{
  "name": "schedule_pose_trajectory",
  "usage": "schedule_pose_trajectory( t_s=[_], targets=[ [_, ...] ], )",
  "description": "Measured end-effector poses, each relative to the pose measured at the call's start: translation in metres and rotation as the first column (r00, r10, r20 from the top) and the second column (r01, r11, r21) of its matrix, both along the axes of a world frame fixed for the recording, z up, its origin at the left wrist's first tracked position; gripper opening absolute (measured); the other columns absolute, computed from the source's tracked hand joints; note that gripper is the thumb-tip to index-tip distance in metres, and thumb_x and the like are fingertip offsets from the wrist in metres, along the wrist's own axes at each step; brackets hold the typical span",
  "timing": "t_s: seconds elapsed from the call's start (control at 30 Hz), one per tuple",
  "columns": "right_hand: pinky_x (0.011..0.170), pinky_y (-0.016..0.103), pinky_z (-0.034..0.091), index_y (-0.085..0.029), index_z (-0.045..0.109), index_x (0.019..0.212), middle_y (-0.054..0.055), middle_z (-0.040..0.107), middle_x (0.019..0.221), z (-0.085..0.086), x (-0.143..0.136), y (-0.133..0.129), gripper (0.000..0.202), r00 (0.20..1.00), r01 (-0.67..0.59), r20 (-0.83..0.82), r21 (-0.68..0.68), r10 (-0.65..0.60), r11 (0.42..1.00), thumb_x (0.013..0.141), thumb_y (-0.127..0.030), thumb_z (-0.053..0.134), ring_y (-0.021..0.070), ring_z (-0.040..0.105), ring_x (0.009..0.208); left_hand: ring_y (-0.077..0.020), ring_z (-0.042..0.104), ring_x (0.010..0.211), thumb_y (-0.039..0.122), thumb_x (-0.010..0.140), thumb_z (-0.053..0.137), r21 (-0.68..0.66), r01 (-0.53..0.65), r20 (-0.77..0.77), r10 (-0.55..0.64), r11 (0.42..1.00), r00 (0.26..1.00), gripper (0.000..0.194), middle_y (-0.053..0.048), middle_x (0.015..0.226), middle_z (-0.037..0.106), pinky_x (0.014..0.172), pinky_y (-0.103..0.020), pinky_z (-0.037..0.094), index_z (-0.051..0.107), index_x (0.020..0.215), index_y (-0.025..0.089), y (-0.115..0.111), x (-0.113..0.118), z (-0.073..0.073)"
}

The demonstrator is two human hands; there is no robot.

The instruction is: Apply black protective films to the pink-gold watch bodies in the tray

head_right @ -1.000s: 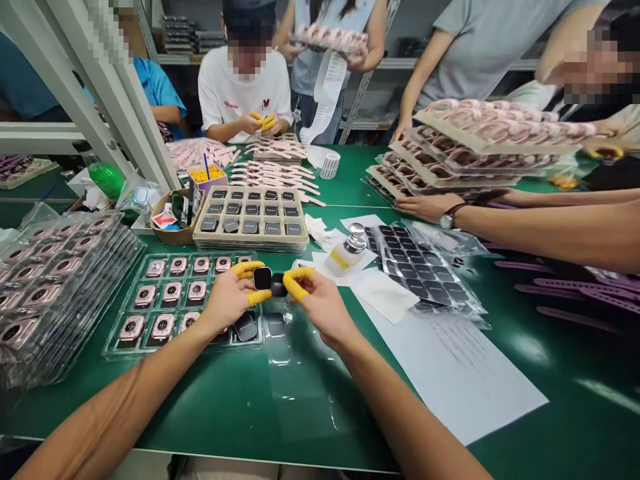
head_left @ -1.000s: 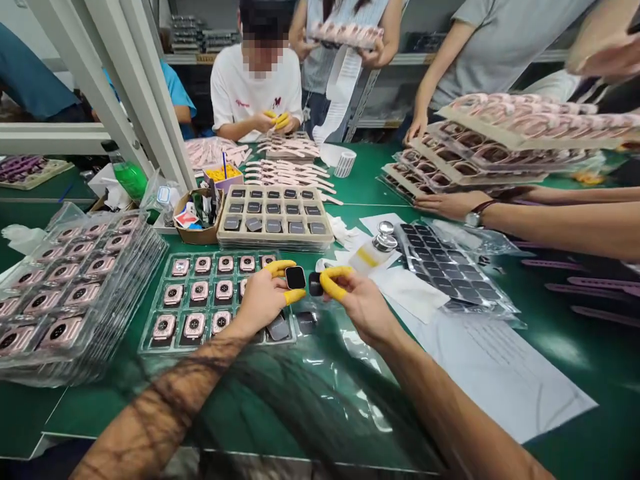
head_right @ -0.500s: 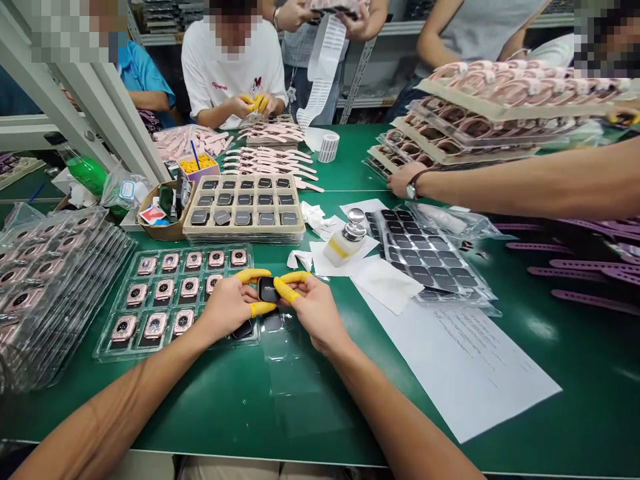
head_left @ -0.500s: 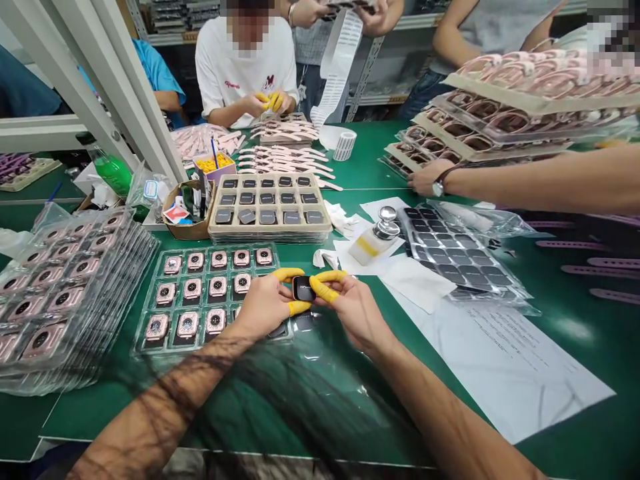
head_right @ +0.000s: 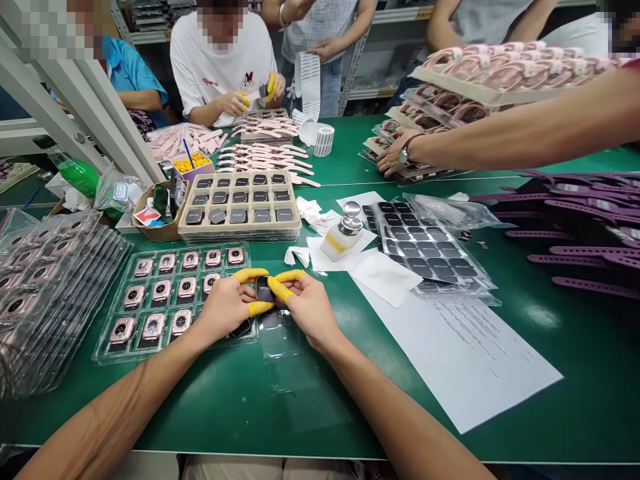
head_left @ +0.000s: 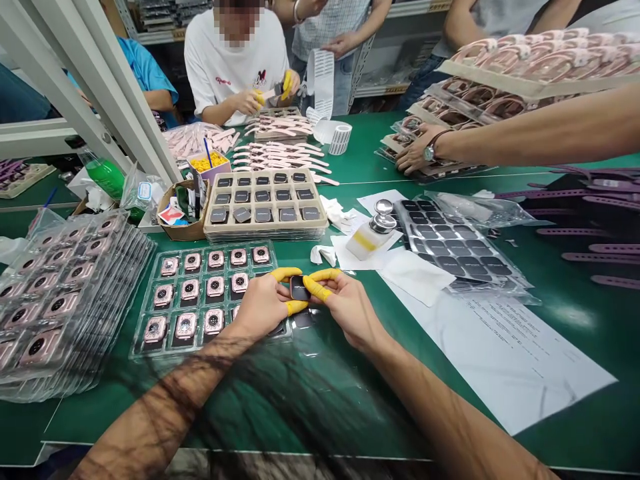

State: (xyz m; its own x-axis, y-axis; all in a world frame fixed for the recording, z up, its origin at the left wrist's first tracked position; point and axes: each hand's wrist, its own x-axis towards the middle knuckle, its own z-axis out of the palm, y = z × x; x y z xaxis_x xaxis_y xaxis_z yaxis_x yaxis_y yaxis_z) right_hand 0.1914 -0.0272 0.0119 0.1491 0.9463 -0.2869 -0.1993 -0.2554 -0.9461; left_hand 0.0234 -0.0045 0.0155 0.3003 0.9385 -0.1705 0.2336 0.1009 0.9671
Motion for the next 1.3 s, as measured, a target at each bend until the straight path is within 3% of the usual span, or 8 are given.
schedule_pose_trajectory(
  t_s=[0.37,0.43,0.57,0.7,0.83,0.97,1.1,1.3],
  targets=[
    [0.072,0.036,0.061,-0.020,0.063,0.116,0.006,0.066,0.107,-0.012,0.010,0.002,0.057,0.961,-0.011,0.276,0.084,-0.013,0.996,0.077,-0.058,0.080,0.0185,0.068,0.081,-0.0195,0.074,0.064,0.013,0.065,0.088,-0.039,-0.033,0.011,0.034,0.999,0.999,0.054,0.000,0.068,0.076,0.060,-0.025,0.055,0.074,0.117,0.020,0.000,0.003,0.003],
    [0.083,0.042,0.062,-0.022,0.059,0.131,0.012,0.060,0.126,-0.014,0.017,0.002,0.054,0.847,-0.050,0.521,0.271,-0.103,0.961,0.091,-0.056,0.065,0.0229,0.068,0.100,-0.0187,0.074,0.067,0.011,0.066,0.088,-0.085,-0.065,0.059,0.070,0.994,0.996,0.056,-0.001,0.072,0.077,0.063,-0.025,0.057,0.072,0.119,0.019,0.001,0.002,0.004],
    [0.116,0.054,0.043,-0.030,0.059,0.144,0.014,0.038,0.161,-0.014,0.023,-0.001,0.047,0.442,-0.575,0.890,0.376,-0.111,0.726,0.099,-0.045,0.055,0.0328,0.042,0.145,-0.0143,0.071,0.067,0.007,0.061,0.089,-0.146,-0.095,0.193,0.123,0.985,0.973,0.060,-0.001,0.077,0.076,0.065,-0.022,0.057,0.070,0.117,0.017,0.006,0.000,0.006],
    [0.117,0.067,0.034,-0.041,0.058,0.146,0.007,0.025,0.172,-0.014,0.021,-0.003,0.045,0.160,-0.542,0.964,0.264,-0.211,0.798,0.102,-0.041,0.051,0.0411,0.028,0.153,-0.0127,0.070,0.069,0.010,0.050,0.096,-0.163,-0.119,0.254,0.158,0.980,0.954,0.066,-0.002,0.086,0.076,0.069,-0.023,0.058,0.070,0.111,0.016,0.010,-0.001,0.006],
    [0.115,0.065,0.037,-0.040,0.062,0.142,0.007,0.029,0.171,-0.010,0.020,-0.002,0.044,0.115,-0.629,0.961,0.265,-0.250,0.731,0.101,-0.049,0.051,0.0413,0.030,0.152,-0.0126,0.070,0.072,0.016,0.048,0.099,-0.136,-0.099,0.240,0.130,0.986,0.962,0.072,-0.005,0.096,0.077,0.071,-0.024,0.058,0.069,0.113,0.015,0.015,-0.004,0.004],
    [0.107,0.064,0.042,-0.022,0.073,0.128,0.019,0.043,0.162,-0.005,0.024,0.003,0.042,0.136,-0.351,0.935,0.355,-0.328,0.866,0.105,-0.042,0.043,0.0436,0.041,0.145,-0.0194,0.070,0.079,0.028,0.058,0.097,0.029,-0.055,-0.058,0.057,0.998,0.997,0.063,-0.006,0.097,0.076,0.078,-0.034,0.058,0.072,0.115,0.018,0.024,-0.017,0.008],
    [0.098,0.048,0.050,-0.015,0.074,0.118,0.019,0.067,0.131,-0.010,0.031,0.010,0.037,0.311,-0.430,0.926,0.336,-0.212,0.838,0.104,-0.035,0.046,0.0309,0.061,0.116,-0.0346,0.061,0.115,0.041,0.062,0.096,0.333,0.182,-0.617,0.067,0.925,0.784,0.053,-0.010,0.113,0.070,0.104,-0.050,0.049,0.079,0.109,0.023,0.034,-0.035,0.016],
    [0.096,0.046,0.046,-0.018,0.071,0.122,0.014,0.068,0.123,-0.021,0.034,0.016,0.032,0.288,-0.678,0.956,0.161,0.058,0.717,0.098,-0.039,0.063,0.0296,0.056,0.114,-0.0331,0.053,0.125,0.052,0.084,0.079,0.300,0.364,-0.808,0.032,0.882,0.588,0.041,-0.010,0.120,0.065,0.110,-0.049,0.043,0.080,0.117,0.027,0.040,-0.046,0.018]
  ],
)
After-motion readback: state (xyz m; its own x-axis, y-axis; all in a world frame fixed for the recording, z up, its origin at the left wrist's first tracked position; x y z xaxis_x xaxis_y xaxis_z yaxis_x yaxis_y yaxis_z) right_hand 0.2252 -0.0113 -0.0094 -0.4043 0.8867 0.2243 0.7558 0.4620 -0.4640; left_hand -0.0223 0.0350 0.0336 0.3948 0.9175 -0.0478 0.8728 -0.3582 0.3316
